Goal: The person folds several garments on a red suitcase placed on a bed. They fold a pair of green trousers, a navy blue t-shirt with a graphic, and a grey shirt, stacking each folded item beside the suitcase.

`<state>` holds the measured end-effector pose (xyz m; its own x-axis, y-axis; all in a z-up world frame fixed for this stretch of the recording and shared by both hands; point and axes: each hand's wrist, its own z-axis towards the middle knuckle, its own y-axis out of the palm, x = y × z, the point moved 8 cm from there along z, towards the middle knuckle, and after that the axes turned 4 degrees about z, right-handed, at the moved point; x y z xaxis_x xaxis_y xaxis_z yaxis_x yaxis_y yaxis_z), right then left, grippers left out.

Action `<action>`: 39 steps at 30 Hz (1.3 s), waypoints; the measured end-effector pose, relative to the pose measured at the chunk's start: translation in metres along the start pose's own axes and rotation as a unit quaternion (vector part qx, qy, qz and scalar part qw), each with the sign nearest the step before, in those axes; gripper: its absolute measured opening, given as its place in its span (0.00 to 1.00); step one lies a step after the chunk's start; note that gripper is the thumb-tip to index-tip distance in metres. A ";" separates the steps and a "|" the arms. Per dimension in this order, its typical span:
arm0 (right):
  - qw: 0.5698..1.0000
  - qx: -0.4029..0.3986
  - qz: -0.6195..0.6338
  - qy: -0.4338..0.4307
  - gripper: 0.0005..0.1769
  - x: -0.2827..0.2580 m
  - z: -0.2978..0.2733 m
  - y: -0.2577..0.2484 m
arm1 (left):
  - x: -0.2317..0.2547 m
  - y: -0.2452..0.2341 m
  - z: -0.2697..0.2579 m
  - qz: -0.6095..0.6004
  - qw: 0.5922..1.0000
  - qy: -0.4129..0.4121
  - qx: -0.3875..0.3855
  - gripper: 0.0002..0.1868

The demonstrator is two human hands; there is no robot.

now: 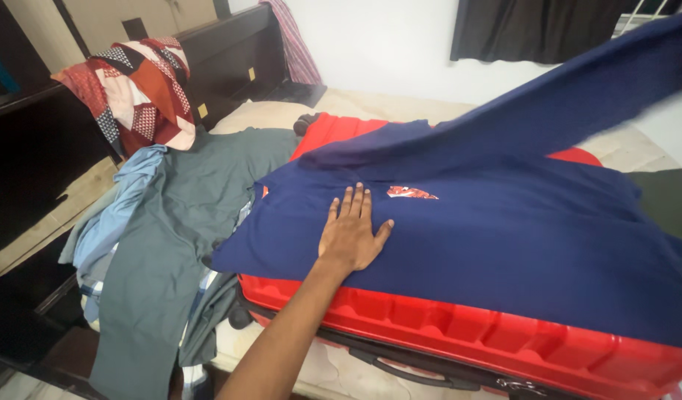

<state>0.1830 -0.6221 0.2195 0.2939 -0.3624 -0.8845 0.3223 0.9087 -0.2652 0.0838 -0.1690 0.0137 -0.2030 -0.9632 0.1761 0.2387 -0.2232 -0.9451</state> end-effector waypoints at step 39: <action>0.969 0.042 0.097 0.223 0.27 0.276 -0.167 -0.162 | -0.090 0.001 -0.005 -0.488 0.806 -0.274 0.194 0.37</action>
<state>0.0614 -0.8344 -0.0455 -0.0559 -0.0427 -0.9975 0.3777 0.9239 -0.0607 0.0979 -0.0822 -0.0043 -0.0503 -0.1978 0.9789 0.5191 -0.8426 -0.1436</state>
